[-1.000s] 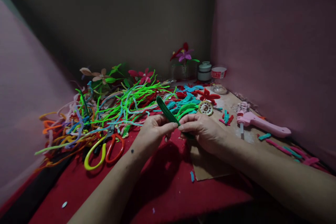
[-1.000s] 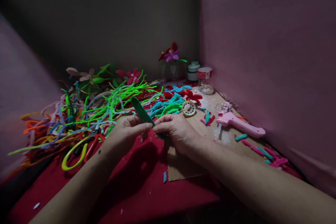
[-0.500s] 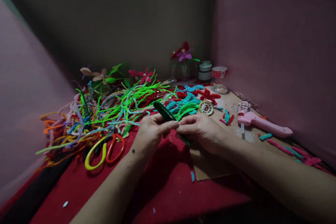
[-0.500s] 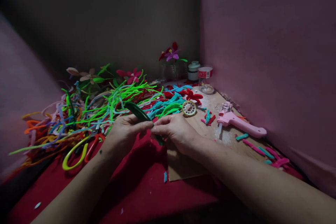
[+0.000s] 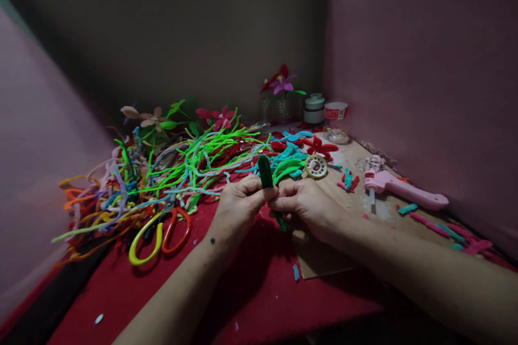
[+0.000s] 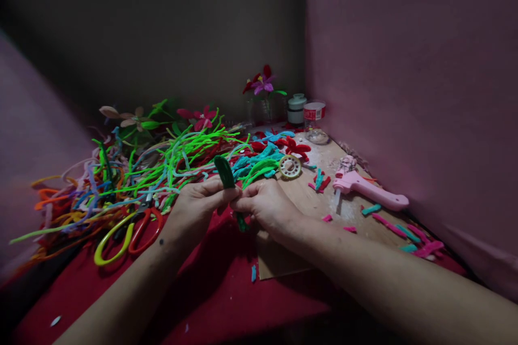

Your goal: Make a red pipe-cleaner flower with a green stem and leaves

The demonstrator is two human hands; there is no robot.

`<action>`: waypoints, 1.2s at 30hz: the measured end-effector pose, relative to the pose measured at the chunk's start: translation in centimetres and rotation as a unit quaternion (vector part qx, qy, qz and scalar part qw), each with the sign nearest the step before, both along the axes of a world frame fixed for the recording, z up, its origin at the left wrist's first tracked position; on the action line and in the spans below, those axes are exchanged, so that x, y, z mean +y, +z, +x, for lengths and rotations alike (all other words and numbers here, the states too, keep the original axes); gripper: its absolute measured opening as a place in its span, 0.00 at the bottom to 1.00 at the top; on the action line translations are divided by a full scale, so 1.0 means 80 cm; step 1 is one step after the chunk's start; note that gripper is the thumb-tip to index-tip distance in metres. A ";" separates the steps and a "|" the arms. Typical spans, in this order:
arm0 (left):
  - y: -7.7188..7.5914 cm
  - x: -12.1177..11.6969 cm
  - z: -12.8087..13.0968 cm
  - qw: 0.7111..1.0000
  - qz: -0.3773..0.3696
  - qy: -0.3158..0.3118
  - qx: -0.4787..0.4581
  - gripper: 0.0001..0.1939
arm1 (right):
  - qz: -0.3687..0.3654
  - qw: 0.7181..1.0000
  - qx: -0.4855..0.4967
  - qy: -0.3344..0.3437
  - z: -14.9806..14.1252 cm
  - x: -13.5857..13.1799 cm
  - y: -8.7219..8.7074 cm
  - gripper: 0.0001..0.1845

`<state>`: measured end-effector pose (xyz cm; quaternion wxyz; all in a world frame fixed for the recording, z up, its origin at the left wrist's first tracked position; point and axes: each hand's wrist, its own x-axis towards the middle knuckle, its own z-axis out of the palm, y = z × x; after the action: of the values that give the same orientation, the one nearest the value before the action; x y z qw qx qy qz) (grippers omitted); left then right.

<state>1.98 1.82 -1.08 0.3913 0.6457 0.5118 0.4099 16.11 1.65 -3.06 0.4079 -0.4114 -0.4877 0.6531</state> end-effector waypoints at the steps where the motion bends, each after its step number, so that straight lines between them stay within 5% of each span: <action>1: -0.001 0.000 0.002 1.000 0.008 0.013 -0.004 0.08 | 0.004 1.000 0.000 -0.008 -0.002 -0.001 0.000 0.07; 7: -0.007 0.003 0.007 0.995 0.046 0.063 -0.055 0.06 | 0.011 0.999 0.003 -0.041 -0.008 -0.008 0.009 0.11; 15: 0.007 0.011 -0.004 0.989 0.002 0.091 -0.119 0.08 | -0.006 1.000 -0.019 -0.020 -0.007 -0.012 0.012 0.12; 26: 0.016 0.006 -0.019 0.959 0.220 0.170 0.046 0.06 | -0.021 0.999 -0.026 0.017 -0.012 -0.011 0.002 0.14; 33: 0.016 0.015 -0.027 0.981 0.046 0.096 -0.162 0.18 | -0.080 0.992 0.099 0.007 -0.004 0.000 -0.003 0.09; 36: 0.007 0.015 -0.023 0.984 -0.051 0.044 -0.164 0.16 | -0.070 0.983 0.168 -0.024 -0.001 0.007 -0.001 0.07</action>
<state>0.14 3.01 -0.54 0.4838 0.5260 0.4890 0.5002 16.06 2.25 -3.13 0.4698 -0.3343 -0.3555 0.7356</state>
